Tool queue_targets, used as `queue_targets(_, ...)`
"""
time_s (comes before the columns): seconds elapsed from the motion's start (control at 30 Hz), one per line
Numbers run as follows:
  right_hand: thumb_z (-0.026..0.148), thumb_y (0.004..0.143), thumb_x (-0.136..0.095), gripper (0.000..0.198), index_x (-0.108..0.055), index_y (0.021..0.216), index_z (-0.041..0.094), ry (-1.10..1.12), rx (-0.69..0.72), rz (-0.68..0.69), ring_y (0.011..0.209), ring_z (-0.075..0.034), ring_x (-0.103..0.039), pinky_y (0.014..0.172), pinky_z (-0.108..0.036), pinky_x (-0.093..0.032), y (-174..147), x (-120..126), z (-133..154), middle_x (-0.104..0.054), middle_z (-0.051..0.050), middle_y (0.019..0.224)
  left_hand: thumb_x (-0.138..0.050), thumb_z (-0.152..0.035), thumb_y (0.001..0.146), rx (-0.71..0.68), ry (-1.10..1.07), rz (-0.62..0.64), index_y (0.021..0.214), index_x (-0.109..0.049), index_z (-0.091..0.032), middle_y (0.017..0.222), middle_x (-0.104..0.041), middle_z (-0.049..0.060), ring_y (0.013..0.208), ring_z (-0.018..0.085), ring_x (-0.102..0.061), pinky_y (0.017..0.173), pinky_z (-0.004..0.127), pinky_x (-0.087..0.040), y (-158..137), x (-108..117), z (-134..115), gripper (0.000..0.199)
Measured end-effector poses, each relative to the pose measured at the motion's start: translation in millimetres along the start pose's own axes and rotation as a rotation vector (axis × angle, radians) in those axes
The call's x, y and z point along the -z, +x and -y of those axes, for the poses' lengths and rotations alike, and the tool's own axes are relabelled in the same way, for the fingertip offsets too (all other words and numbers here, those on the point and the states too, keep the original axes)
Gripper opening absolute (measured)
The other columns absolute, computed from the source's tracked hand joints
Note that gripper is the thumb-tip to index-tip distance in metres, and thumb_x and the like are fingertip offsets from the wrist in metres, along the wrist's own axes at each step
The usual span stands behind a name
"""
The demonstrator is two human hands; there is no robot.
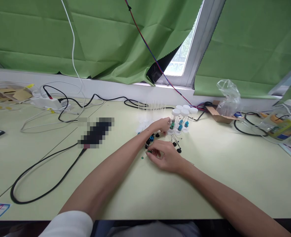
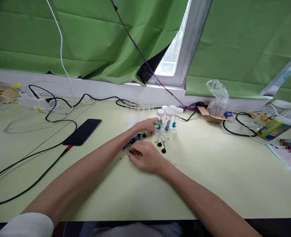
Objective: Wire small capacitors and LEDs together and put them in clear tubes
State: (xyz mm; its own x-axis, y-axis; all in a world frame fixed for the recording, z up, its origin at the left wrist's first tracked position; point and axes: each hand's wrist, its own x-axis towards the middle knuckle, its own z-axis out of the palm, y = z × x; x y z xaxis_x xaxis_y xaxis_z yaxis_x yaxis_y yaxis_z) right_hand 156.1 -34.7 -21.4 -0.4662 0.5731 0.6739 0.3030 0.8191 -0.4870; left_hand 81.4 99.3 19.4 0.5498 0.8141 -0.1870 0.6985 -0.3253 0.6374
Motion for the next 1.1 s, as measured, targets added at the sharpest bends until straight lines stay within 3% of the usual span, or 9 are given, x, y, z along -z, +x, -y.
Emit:
queue_targets(0.27, 0.017, 0.086, -0.062, 0.003, -0.064, 0.085, 0.019, 0.009, -0.006, 0.017, 0.059, -0.012, -0.053, 0.058, -0.026, -0.044, 0, 0, -2, -0.060, 0.000, 0.068, -0.057, -0.007, 0.077, 0.068, 0.186, -0.008, 0.109, -0.050, -0.019, 0.088, -0.072, 0.011, 0.060, 0.024, -0.068, 0.053, 0.029, -0.045, -15, 7, -7, 0.036)
queue_targets(0.4, 0.016, 0.086, -0.062, 0.003, -0.064, 0.085, 0.019, 0.012, -0.013, 0.019, 0.060, -0.012, -0.054, 0.059, -0.025, -0.046, -1, -1, -3, -0.060, 0.000, 0.069, -0.060, -0.004, 0.075, 0.089, 0.295, -0.010, 0.113, -0.051, -0.019, 0.115, -0.069, 0.018, 0.075, 0.025, -0.071, 0.056, 0.028, -0.047, -23, 12, -5, 0.041)
queue_targets(0.53, 0.017, 0.086, -0.061, 0.003, -0.064, 0.085, 0.018, 0.021, -0.002, 0.018, 0.060, -0.012, -0.053, 0.060, -0.025, -0.046, -1, -1, -4, -0.060, 0.000, 0.070, -0.060, -0.007, 0.081, 0.055, 0.359, 0.012, 0.119, -0.050, -0.022, 0.136, -0.060, 0.015, 0.087, 0.021, -0.071, 0.058, 0.024, -0.048, -31, 18, 2, 0.042)
queue_targets(0.63, 0.016, 0.087, -0.061, 0.005, -0.064, 0.084, 0.018, 0.025, -0.001, 0.016, 0.060, -0.012, -0.053, 0.059, -0.024, -0.046, 0, -1, -3, -0.059, 0.000, 0.069, -0.055, -0.010, 0.085, 0.044, 0.414, 0.000, 0.127, -0.047, -0.022, 0.140, -0.056, 0.015, 0.082, 0.020, -0.070, 0.058, 0.026, -0.048, -37, 22, 6, 0.044)
queue_targets(0.8, 0.015, 0.086, -0.061, 0.005, -0.064, 0.083, 0.017, 0.032, -0.007, 0.013, 0.060, -0.012, -0.054, 0.059, -0.024, -0.045, 1, -1, -2, -0.059, -0.001, 0.069, -0.054, -0.010, 0.082, 0.058, 0.478, 0.010, 0.129, -0.048, -0.019, 0.130, -0.061, 0.021, 0.064, 0.020, -0.067, 0.051, 0.029, -0.044, -46, 28, 12, 0.049)
queue_targets(0.97, 0.015, 0.086, -0.061, 0.005, -0.064, 0.081, 0.017, 0.021, -0.020, 0.024, 0.060, -0.012, -0.053, 0.059, -0.025, -0.044, 1, -1, -1, -0.058, 0.000, 0.069, -0.050, -0.013, 0.085, 0.028, 0.392, 0.057, 0.135, -0.042, -0.024, 0.141, -0.058, 0.013, 0.051, 0.012, -0.061, 0.049, 0.028, -0.045, -55, 35, 19, 0.052)
queue_targets(1.1, 0.016, 0.086, -0.060, 0.005, -0.063, 0.082, 0.018, 0.020, -0.016, 0.027, 0.060, -0.012, -0.053, 0.060, -0.024, -0.044, 1, -1, -2, -0.059, -0.001, 0.070, -0.049, -0.010, 0.083, -0.012, 0.315, 0.035, 0.130, -0.046, -0.023, 0.135, -0.065, 0.010, 0.048, 0.010, -0.057, 0.045, 0.026, -0.041, -62, 42, 24, 0.049)
